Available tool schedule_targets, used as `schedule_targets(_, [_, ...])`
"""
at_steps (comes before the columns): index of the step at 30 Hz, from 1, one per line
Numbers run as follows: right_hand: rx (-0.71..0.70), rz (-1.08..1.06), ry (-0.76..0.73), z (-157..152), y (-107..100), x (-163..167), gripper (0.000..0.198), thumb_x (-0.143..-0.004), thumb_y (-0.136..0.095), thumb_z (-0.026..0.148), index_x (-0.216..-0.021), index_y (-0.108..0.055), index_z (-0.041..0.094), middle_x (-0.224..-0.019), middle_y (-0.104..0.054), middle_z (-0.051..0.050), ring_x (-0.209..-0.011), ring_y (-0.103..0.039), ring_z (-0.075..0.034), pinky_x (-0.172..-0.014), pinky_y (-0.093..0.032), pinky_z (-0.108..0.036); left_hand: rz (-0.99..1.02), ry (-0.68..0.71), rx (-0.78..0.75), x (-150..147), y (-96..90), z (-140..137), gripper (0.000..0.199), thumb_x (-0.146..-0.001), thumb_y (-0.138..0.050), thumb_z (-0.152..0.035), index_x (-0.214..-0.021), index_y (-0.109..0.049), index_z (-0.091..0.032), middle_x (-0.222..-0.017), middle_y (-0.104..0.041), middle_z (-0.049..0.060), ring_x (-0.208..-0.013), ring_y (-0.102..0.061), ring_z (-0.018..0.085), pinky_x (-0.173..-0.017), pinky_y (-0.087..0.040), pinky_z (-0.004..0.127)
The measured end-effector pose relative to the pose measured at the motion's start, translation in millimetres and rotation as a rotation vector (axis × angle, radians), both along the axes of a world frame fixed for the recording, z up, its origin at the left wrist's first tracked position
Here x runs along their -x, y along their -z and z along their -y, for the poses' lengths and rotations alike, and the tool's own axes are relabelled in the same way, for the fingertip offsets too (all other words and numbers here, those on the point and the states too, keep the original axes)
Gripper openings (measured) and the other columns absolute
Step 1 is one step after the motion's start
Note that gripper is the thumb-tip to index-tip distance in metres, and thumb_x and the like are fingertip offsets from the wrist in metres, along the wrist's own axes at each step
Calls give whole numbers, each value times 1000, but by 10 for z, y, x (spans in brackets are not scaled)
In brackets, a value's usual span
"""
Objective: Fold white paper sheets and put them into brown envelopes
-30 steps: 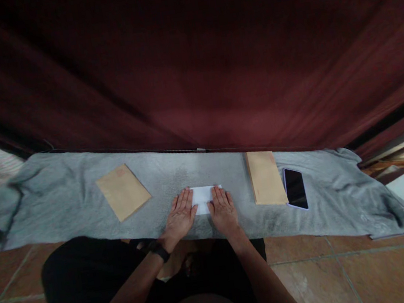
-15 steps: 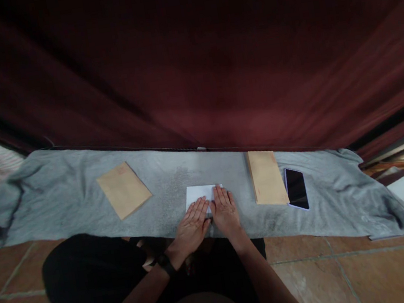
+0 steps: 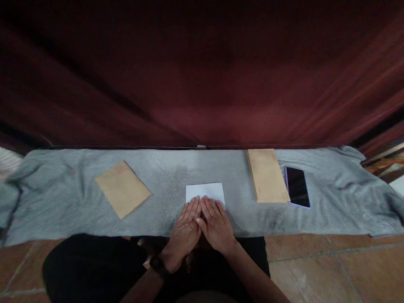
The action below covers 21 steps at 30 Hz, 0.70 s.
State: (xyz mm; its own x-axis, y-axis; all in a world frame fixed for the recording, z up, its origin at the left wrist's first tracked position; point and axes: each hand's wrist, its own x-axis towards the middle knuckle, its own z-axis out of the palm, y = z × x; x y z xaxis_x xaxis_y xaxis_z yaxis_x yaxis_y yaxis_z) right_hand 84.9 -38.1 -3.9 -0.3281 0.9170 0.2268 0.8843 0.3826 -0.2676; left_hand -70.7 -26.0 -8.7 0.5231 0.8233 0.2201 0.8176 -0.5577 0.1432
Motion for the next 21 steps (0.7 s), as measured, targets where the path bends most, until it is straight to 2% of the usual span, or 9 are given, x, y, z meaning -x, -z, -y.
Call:
schedule_targets(4, [-39, 48, 22, 26, 60, -157, 58, -105, -35, 40, -156, -30, 12, -159, -35, -12, -147, -35, -24, -121, -27, -45, 15, -26, -15, 77, -12, 29, 60, -99, -35, -22, -156, -26, -6, -160, -34, 15, -151, -24, 23, -123, -28, 45])
schedule_targets(10, [-80, 98, 72, 64, 102, -359, 60, -106, -35, 40, -157, -24, 11, -159, -35, -15, -146, -37, -27, -120, -28, -48, 14, -83, -7, 219, -24, 62, 61, -100, -37, -25, -157, -23, -8, -159, -36, 15, -150, -27, 23, -123, -27, 44])
schedule_targets(15, [-65, 87, 108, 90, 100, -501, 57, -106, -34, 39, -155, -31, 10, -157, -38, -14, -145, -38, -28, -119, -29, -48, 4, -97, -2, 329, -62, 66, 61, -99, -38, -26, -156, -26, -8, -158, -37, 14, -149, -29, 24, -123, -28, 46])
schedule_targets(21, [-26, 5, 101, 2, 7, -486, 52, -107, -28, 35, -153, -37, 11, -153, -46, -13, -145, -39, -24, -120, -29, -48, 25, -93, -15, 201, -123, 8, 58, -100, -33, -23, -156, -27, -10, -158, -38, 14, -149, -30, 23, -123, -29, 46])
